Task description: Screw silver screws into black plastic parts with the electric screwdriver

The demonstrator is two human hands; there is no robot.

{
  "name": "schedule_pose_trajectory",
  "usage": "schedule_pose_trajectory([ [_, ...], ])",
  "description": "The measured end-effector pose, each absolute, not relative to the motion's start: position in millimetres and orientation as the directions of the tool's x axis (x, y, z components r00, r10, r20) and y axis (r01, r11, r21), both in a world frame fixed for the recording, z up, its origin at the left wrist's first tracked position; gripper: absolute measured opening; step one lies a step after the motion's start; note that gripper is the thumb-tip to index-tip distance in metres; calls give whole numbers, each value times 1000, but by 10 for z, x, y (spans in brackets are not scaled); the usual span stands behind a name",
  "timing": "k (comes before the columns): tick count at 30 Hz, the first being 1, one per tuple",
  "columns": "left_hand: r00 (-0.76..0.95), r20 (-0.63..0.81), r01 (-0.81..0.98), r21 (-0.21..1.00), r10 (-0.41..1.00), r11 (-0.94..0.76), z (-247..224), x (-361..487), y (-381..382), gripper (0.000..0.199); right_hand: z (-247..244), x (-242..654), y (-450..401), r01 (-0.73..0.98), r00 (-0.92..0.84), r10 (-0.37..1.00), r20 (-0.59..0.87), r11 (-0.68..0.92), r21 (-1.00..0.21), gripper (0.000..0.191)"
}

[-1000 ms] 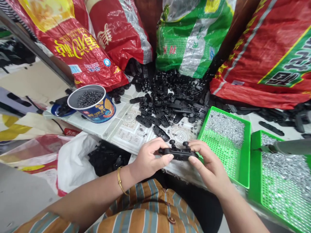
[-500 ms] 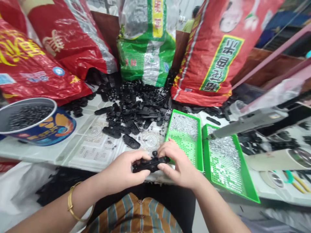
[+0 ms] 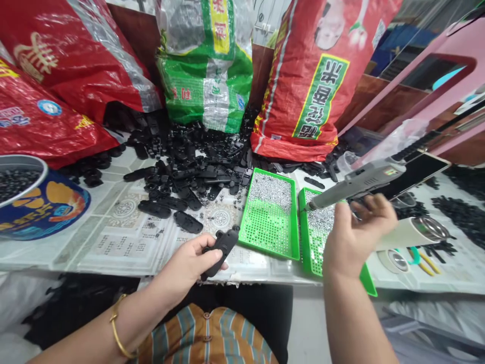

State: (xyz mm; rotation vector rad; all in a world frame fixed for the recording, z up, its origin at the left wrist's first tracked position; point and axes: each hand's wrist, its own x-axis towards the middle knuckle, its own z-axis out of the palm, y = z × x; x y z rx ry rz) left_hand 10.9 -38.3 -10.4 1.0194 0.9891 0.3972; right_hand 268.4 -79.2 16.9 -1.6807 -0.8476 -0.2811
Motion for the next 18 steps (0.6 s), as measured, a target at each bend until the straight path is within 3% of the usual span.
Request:
schedule_pose_trajectory([
  [1, 515, -523, 100, 824, 680, 558, -136, 128, -408, 15, 174, 2814, -743, 635, 746, 343, 571, -107, -765, 68],
  [3, 499, -550, 27, 782, 670, 622, -180, 160, -449, 16, 182, 3024, -637, 559, 798, 398, 452, -210, -802, 79],
  [6, 464, -572, -38, 750, 676, 661, -204, 175, -478, 17, 205, 3129, -554, 497, 842, 421, 337, -365, -787, 61],
  [8, 435, -589, -63, 735, 681, 675, -204, 166, -479, 17, 237, 3044, -577, 501, 822, 430, 373, -234, -833, 49],
  [10, 408, -604, -75, 726, 685, 684, -204, 160, -471, 17, 277, 2869, -639, 432, 771, 496, 401, 55, -900, 44],
  [12, 384, -611, -83, 724, 692, 685, -212, 169, -460, 17, 298, 2661, -704, 313, 753, 524, 398, 247, -917, 39],
  [15, 361, -607, -110, 726, 708, 679, -233, 209, -445, 17, 241, 2403, -756, 248, 763, 500, 408, 357, -901, 31],
  [18, 362, -604, -115, 727, 710, 677, -255, 255, -441, 17, 97, 2286, -757, 226, 740, 499, 451, 447, -865, 35],
])
